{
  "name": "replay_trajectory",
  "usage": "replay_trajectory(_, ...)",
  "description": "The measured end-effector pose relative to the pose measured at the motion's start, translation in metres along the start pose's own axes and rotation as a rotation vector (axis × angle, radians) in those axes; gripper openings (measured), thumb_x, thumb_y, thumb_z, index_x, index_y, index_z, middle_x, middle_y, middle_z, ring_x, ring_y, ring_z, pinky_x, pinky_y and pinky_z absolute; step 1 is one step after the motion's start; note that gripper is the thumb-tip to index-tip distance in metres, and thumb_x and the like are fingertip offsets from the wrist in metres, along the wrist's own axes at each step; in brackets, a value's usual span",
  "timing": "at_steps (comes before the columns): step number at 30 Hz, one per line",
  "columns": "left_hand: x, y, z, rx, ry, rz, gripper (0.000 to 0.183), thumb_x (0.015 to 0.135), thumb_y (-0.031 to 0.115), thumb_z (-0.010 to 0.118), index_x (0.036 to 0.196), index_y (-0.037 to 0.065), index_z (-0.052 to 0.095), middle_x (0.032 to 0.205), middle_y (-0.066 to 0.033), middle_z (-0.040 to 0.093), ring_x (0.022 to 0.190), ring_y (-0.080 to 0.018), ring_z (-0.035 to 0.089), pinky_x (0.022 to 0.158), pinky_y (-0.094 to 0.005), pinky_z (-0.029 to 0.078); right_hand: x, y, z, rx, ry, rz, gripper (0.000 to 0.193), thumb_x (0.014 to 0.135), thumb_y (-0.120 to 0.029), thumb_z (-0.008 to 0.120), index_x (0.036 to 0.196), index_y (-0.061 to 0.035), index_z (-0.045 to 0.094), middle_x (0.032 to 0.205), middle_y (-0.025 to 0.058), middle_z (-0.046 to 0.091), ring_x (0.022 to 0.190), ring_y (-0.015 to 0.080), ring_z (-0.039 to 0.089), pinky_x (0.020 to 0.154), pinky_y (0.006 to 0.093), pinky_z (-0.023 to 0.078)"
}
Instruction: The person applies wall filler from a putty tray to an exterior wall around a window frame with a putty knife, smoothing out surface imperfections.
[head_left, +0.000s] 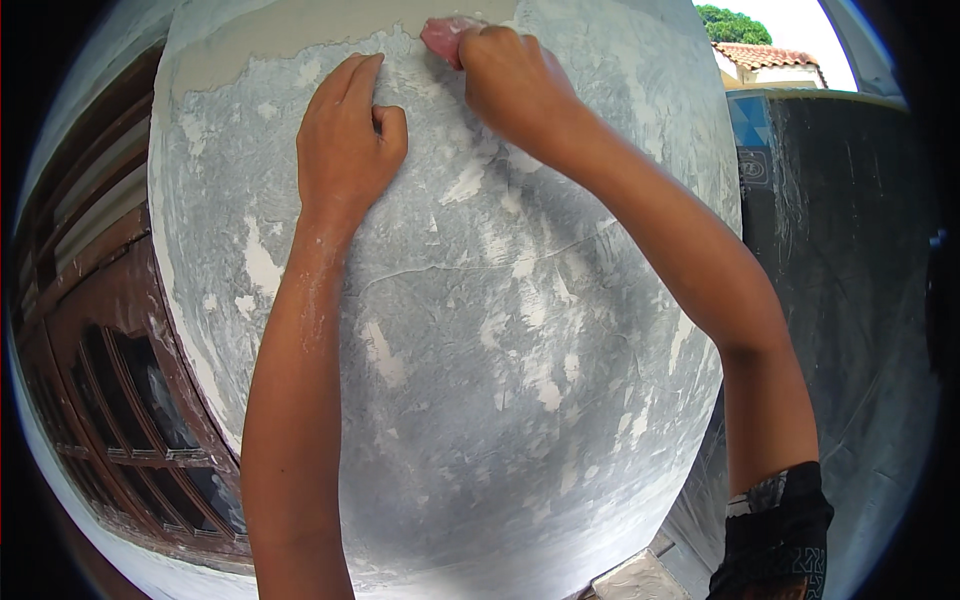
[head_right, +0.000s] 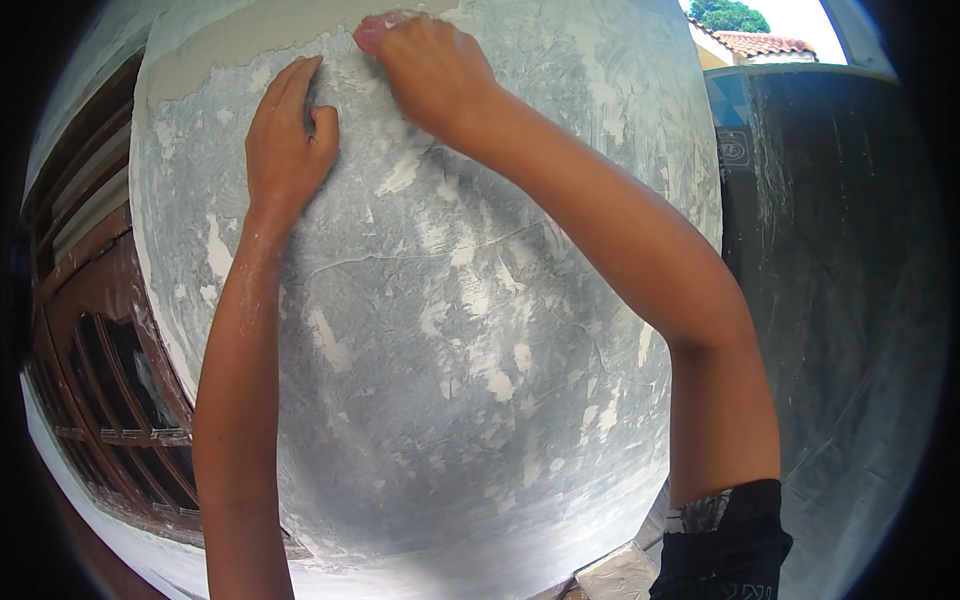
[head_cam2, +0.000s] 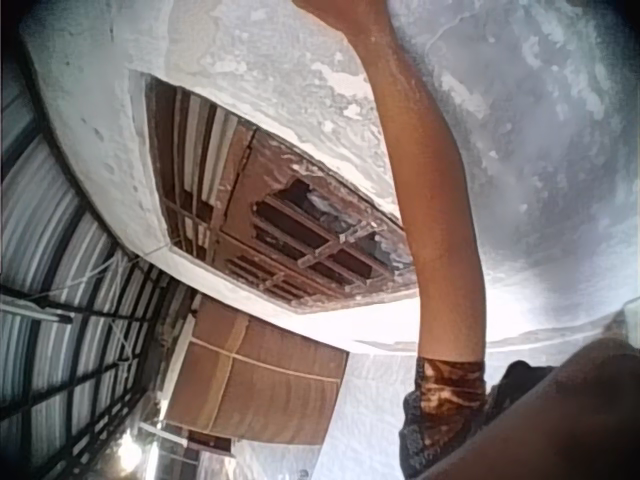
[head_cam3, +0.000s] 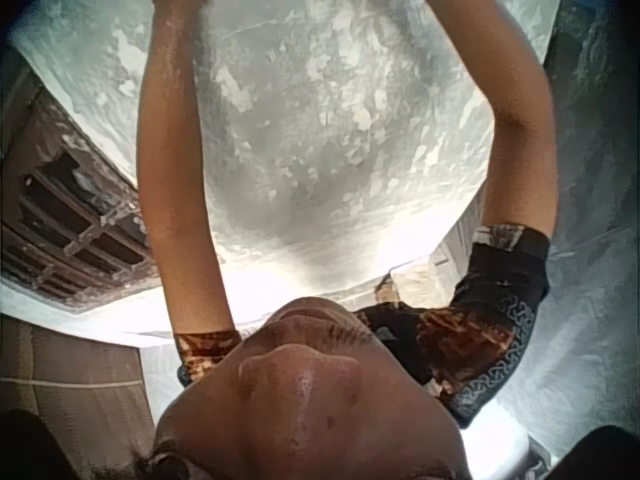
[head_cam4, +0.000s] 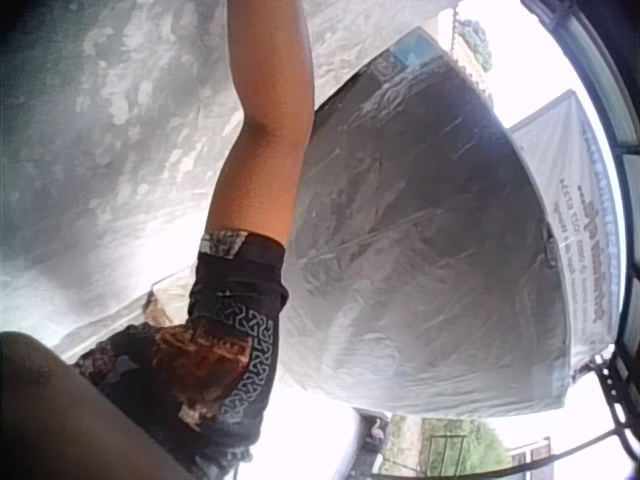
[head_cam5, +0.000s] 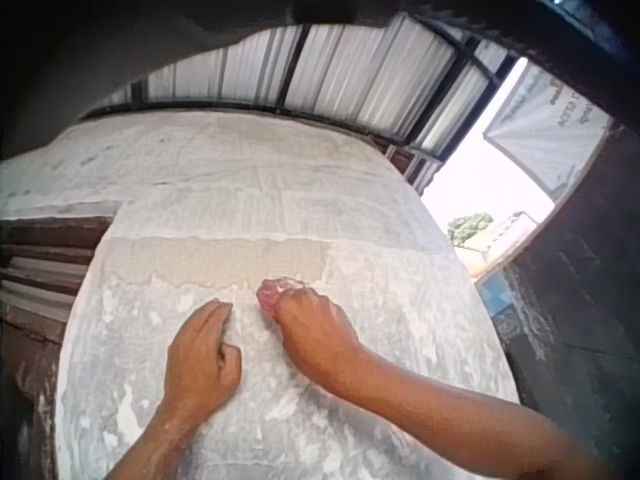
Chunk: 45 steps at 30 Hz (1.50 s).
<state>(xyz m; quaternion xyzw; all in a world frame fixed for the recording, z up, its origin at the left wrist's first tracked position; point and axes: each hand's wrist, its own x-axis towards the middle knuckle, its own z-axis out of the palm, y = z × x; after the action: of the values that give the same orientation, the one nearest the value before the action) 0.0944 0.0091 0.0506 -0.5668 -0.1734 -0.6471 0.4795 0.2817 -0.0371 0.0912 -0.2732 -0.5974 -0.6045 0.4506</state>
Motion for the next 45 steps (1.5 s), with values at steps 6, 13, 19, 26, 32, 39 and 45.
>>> replay_trajectory(6,0.001,0.004,0.004,-0.001,0.000,-0.009,0.048,0.086,0.010,0.051,0.132,0.001,0.061,0.137,-0.0197,0.061,0.126,-0.0359,0.059,0.107,-0.0425,0.046,0.050,0.054,0.029,0.007,0.058,0.110,0.022,0.101,-0.015,0.046,0.109,-0.0047,0.064,0.110,0.0183,0.069,0.098,0.0371,0.069,0.082,0.0475,0.056)
replay_trajectory(13,-0.001,-0.001,0.000,0.013,-0.013,-0.001,0.049,0.086,0.010,0.051,0.132,0.002,0.062,0.138,-0.0195,0.061,0.127,-0.0359,0.059,0.108,-0.0428,0.046,0.001,-0.002,0.011,-0.003,-0.020,0.054,0.016,0.084,0.008,0.054,0.092,0.0024,0.067,0.091,0.0221,0.070,0.084,0.0376,0.071,0.069,0.0454,0.058)
replay_trajectory(19,0.001,0.006,0.008,-0.007,0.010,-0.007,0.049,0.086,0.010,0.051,0.132,0.002,0.062,0.137,-0.0193,0.061,0.125,-0.0356,0.059,0.107,-0.0424,0.047,0.045,0.074,0.024,-0.002,0.070,0.127,0.024,0.102,-0.017,0.044,0.108,-0.0044,0.064,0.111,0.0191,0.068,0.100,0.0380,0.068,0.082,0.0472,0.057)
replay_trajectory(26,-0.001,-0.004,0.000,0.029,0.027,0.031,0.046,0.084,0.010,0.055,0.128,-0.002,0.064,0.132,-0.0199,0.063,0.121,-0.0362,0.061,0.105,-0.0442,0.049,-0.005,0.008,0.000,-0.031,-0.046,0.047,0.016,0.086,0.003,0.056,0.098,0.0045,0.066,0.096,0.0256,0.070,0.088,0.0412,0.071,0.074,0.0488,0.059)
replay_trajectory(32,0.001,0.003,0.006,0.003,0.015,-0.007,0.048,0.086,0.009,0.052,0.132,0.002,0.062,0.136,-0.0185,0.062,0.125,-0.0361,0.060,0.107,-0.0424,0.047,0.053,0.077,0.023,-0.097,0.039,0.188,0.022,0.099,-0.013,0.048,0.111,-0.0062,0.066,0.109,0.0207,0.069,0.101,0.0388,0.068,0.083,0.0466,0.057)
replay_trajectory(39,0.003,0.000,-0.001,-0.012,0.005,-0.021,0.047,0.087,0.010,0.051,0.132,0.003,0.062,0.137,-0.0181,0.061,0.126,-0.0351,0.059,0.107,-0.0414,0.046,-0.035,-0.009,-0.020,0.025,-0.115,0.069,0.026,0.081,0.007,0.058,0.103,-0.0018,0.067,0.096,0.0224,0.069,0.089,0.0377,0.071,0.075,0.0452,0.060)
replay_trajectory(45,-0.015,0.001,-0.007,-0.085,-0.015,-0.003,0.046,0.089,0.012,0.052,0.133,0.003,0.061,0.137,-0.0171,0.061,0.126,-0.0351,0.059,0.108,-0.0401,0.045,-0.084,-0.040,-0.078,0.388,-0.291,0.286,0.023,0.080,0.001,0.056,0.098,0.0050,0.069,0.089,0.0283,0.069,0.070,0.0396,0.070,0.066,0.0436,0.057)
